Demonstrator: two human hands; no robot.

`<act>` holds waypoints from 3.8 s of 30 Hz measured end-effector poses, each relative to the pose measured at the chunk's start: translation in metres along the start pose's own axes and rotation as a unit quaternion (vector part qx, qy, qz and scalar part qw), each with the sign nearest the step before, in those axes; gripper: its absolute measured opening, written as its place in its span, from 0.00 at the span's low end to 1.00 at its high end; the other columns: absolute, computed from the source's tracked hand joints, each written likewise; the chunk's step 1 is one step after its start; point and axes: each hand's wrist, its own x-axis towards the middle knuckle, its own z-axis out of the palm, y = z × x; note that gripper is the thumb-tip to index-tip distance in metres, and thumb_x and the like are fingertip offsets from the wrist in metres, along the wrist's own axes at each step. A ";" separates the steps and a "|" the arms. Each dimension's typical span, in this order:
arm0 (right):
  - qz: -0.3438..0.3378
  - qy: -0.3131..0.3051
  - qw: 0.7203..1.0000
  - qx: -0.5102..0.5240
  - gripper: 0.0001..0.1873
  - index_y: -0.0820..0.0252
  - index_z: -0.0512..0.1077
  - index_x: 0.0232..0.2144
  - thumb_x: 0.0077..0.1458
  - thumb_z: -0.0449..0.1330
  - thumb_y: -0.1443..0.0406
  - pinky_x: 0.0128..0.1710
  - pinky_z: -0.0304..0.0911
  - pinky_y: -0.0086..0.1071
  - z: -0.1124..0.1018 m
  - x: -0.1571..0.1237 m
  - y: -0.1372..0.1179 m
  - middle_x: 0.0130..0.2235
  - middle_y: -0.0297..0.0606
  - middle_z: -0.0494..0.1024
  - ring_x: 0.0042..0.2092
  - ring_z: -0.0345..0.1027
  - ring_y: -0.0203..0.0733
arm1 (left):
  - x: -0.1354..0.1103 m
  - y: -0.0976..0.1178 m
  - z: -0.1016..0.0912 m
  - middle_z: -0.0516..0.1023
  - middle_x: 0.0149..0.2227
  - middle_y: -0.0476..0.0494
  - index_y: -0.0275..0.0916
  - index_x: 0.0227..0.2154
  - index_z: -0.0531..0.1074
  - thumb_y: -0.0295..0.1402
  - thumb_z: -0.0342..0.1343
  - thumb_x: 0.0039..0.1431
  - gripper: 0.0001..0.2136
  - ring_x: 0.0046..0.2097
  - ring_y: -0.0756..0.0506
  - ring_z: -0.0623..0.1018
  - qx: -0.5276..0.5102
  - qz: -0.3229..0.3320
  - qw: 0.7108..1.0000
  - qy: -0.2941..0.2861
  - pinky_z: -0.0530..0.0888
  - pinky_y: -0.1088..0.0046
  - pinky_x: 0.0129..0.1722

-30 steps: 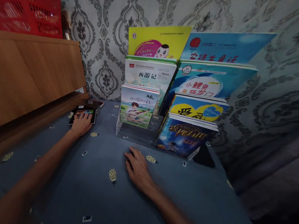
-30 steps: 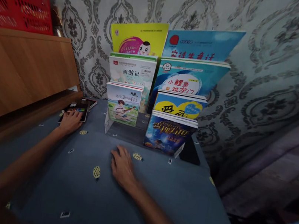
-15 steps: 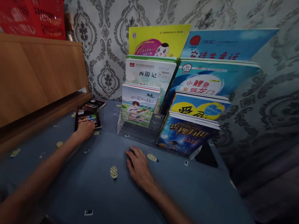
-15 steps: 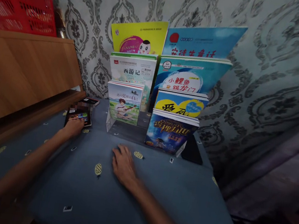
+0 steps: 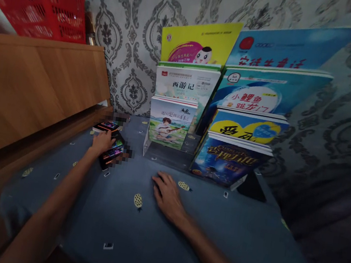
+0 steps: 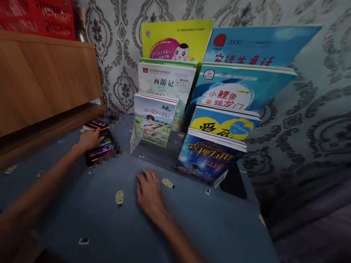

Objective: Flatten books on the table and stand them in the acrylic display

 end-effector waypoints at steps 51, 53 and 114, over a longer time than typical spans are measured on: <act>-0.052 -0.061 0.997 -0.013 0.21 0.64 0.70 0.59 0.66 0.51 0.69 0.65 0.58 0.53 -0.020 -0.004 -0.025 0.62 0.53 0.72 0.65 0.62 0.52 | -0.119 0.100 0.011 0.74 0.46 0.42 0.46 0.56 0.72 0.33 0.45 0.71 0.16 0.49 0.44 0.75 -0.096 0.289 0.952 0.037 0.72 0.72 0.43; -0.046 -0.061 0.997 -0.014 0.22 0.64 0.69 0.60 0.66 0.51 0.68 0.65 0.58 0.54 -0.021 -0.004 -0.025 0.62 0.53 0.71 0.66 0.62 0.52 | -0.120 0.100 0.010 0.74 0.46 0.42 0.45 0.56 0.73 0.33 0.45 0.71 0.17 0.49 0.44 0.74 -0.095 0.287 0.953 0.036 0.73 0.71 0.43; 0.105 -0.033 0.987 -0.118 0.10 0.65 0.76 0.41 0.66 0.55 0.69 0.48 0.64 0.41 -0.091 -0.066 0.003 0.43 0.47 0.75 0.48 0.65 0.49 | -0.151 0.107 0.013 0.56 0.72 0.42 0.56 0.69 0.53 0.58 0.57 0.58 0.39 0.71 0.31 0.57 -0.144 0.543 0.824 -0.081 0.59 0.38 0.66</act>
